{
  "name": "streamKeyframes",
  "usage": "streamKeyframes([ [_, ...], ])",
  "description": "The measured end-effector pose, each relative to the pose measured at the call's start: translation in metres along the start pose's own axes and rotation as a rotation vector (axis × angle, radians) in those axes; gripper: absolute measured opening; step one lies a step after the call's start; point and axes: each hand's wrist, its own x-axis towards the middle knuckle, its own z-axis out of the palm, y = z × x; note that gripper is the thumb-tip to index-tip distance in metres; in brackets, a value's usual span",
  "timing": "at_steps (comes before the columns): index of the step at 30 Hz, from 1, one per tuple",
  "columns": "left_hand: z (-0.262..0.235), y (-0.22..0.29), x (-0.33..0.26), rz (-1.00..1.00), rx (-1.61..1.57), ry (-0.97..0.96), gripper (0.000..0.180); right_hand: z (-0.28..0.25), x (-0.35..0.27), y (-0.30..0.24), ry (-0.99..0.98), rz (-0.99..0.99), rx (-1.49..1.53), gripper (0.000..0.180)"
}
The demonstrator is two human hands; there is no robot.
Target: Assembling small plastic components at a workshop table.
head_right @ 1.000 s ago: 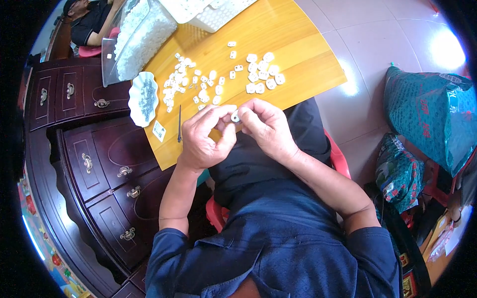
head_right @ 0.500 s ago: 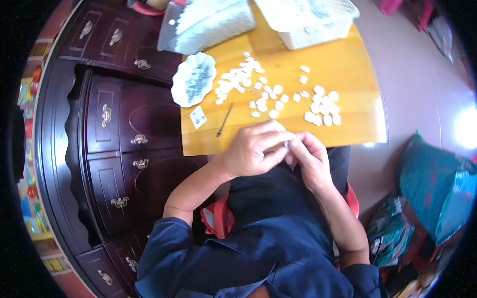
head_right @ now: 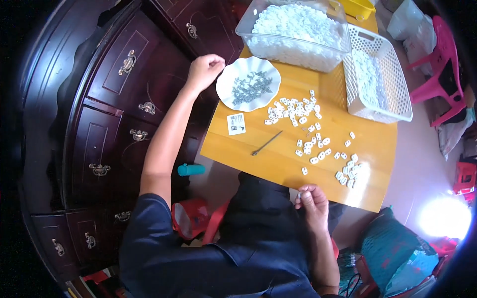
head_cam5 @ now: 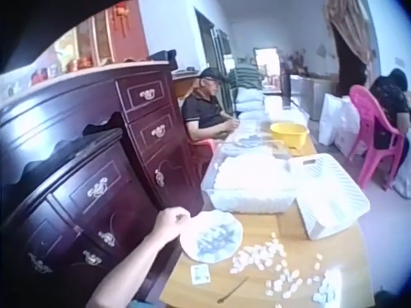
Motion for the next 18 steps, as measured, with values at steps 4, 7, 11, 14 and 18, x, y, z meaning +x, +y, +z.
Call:
streamKeyframes([
  [4,0.026,-0.055,0.066,-0.159,-0.214,-0.019,0.029,0.013,0.008,0.002,-0.036,0.02,-0.003,0.014],
  [7,0.058,-0.054,0.101,-0.289,-0.299,-0.047,0.032,0.012,0.011,0.004,-0.026,0.014,-0.038,0.015],
  [11,0.076,-0.06,0.131,-0.393,-0.12,-0.122,0.028,0.013,0.013,0.005,-0.025,0.061,-0.047,0.016],
  [14,0.109,-0.053,0.149,-0.41,-0.008,-0.258,0.031,0.006,0.013,0.002,0.008,0.048,-0.051,0.016],
  [18,0.15,-0.092,0.162,-0.371,-0.055,-0.112,0.037,0.001,0.013,0.0,-0.01,0.094,-0.057,0.013],
])
